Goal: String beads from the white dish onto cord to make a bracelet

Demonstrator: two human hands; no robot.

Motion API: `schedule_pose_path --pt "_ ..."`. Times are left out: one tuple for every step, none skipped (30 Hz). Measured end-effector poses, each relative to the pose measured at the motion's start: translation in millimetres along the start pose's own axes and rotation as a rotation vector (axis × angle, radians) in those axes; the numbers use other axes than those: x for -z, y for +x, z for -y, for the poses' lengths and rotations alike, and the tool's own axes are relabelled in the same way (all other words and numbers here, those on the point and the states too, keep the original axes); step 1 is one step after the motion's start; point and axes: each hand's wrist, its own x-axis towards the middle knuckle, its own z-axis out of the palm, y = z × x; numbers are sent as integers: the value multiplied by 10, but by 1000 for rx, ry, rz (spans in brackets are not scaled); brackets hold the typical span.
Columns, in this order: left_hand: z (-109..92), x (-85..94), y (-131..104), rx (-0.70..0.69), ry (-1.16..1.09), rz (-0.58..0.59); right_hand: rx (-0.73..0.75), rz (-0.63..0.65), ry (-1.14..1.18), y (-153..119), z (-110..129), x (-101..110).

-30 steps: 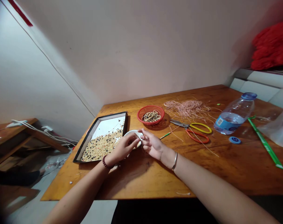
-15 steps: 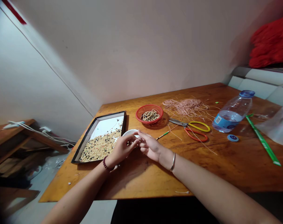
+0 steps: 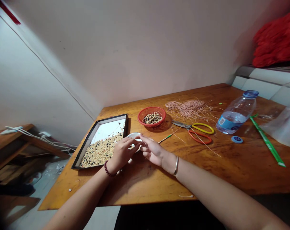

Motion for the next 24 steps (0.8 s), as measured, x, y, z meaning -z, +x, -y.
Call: schedule_pose_path --pt "6 7 2 -20 39 1 1 -3 1 2 0 0" --pt "10 17 6 -38 76 3 3 -5 3 4 1 0" --pt "12 28 10 -55 112 3 6 -6 5 5 4 -1" --pt "13 41 15 -73 145 3 8 -7 8 4 7 -3" --pt "13 56 20 -90 174 3 10 -9 9 3 11 -6" --pt "12 70 25 -106 199 5 13 -11 9 2 15 -9" --pt "11 84 29 -120 220 7 15 -13 7 1 19 -12" --pt "11 97 33 -131 238 11 19 -16 5 0 23 -14" --pt "11 107 36 -138 254 15 25 -20 2 0 27 -15" --pt "11 116 38 -141 268 19 34 -26 -1 1 31 -15" --pt "12 123 39 -140 282 22 46 -32 -3 4 35 -15" --pt "12 129 40 -138 293 28 60 -36 -6 7 40 -14" --pt "13 134 42 -134 304 34 75 -40 -10 10 44 -12" --pt "12 138 43 -131 314 41 91 -42 -14 14 47 -10" --pt "12 141 45 -130 324 46 108 -43 -20 17 50 -8" --pt "11 144 47 -130 333 50 125 -45 -27 19 52 -6" --pt "11 147 49 -131 342 55 141 -48 -33 21 52 -4" --pt "12 149 51 -135 351 58 155 -53 -40 22 52 -4" --pt "14 150 54 -139 358 60 167 -57 -46 23 52 -4" --pt "17 150 56 -143 364 62 177 -61 -53 23 51 -4" --pt "20 150 58 -147 368 63 184 -65 -60 23 52 -5" --pt "24 151 59 -151 370 63 191 -69 -68 24 53 -6" --pt "28 151 61 -155 370 63 196 -74 -77 25 55 -6" --pt "32 152 64 -158 370 64 200 -81 -86 27 57 -4"
